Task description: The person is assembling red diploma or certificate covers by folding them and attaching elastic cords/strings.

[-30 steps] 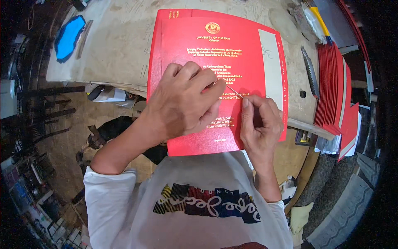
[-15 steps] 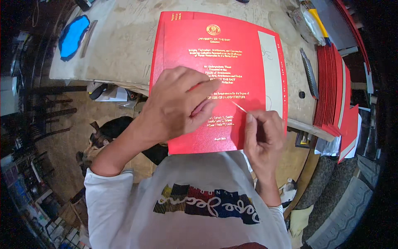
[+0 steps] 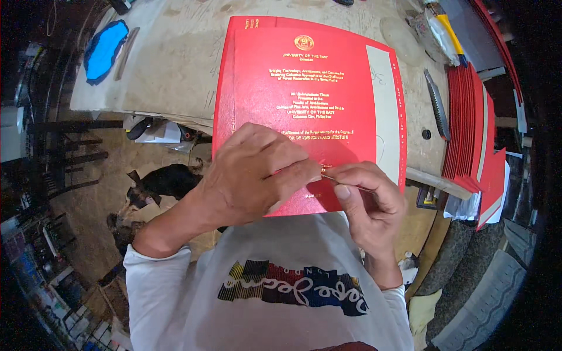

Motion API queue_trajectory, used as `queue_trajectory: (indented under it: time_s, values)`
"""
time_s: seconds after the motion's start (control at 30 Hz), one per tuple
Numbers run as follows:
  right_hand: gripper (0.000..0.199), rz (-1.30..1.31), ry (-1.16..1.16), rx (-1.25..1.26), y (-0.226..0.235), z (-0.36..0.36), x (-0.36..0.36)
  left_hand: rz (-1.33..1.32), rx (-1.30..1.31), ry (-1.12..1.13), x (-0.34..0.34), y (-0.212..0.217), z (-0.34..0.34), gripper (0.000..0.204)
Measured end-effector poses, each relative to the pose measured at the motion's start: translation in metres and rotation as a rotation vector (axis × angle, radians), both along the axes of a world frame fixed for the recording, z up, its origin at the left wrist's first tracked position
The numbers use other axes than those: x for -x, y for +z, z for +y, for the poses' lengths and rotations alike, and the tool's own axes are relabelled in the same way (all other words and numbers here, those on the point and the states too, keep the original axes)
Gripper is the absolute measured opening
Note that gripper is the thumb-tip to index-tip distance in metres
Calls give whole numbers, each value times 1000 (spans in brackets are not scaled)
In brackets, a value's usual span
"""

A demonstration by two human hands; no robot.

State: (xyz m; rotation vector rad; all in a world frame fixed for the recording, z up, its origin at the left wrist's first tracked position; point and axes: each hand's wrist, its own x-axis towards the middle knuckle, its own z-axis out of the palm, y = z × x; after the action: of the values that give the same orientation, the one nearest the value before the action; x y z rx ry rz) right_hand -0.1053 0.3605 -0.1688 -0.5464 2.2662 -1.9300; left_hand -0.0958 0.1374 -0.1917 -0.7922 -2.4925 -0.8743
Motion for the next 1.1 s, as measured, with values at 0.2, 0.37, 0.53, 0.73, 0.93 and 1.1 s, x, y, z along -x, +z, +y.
queue_trajectory:
  time_s: [0.2,0.37,0.53,0.73,0.93,1.1]
  values:
    - [14,-98,-75,225,0,-1,13,-13,-129,67,4,-8,-5,19]
    - [12,-53,-181,110,-5,9,49,-8,-148,224,31,-2,-37,9]
    - [12,-154,-120,94,-26,-2,59,-33,-293,458,53,-27,-58,14]
    - [12,-117,-113,50,-34,-2,63,-20,-244,521,58,-42,-59,22]
    - [14,-146,-98,27,-34,0,64,7,-185,533,55,-40,-54,29]
    - [12,-149,-106,43,-33,-2,63,38,-200,544,56,-41,-52,31]
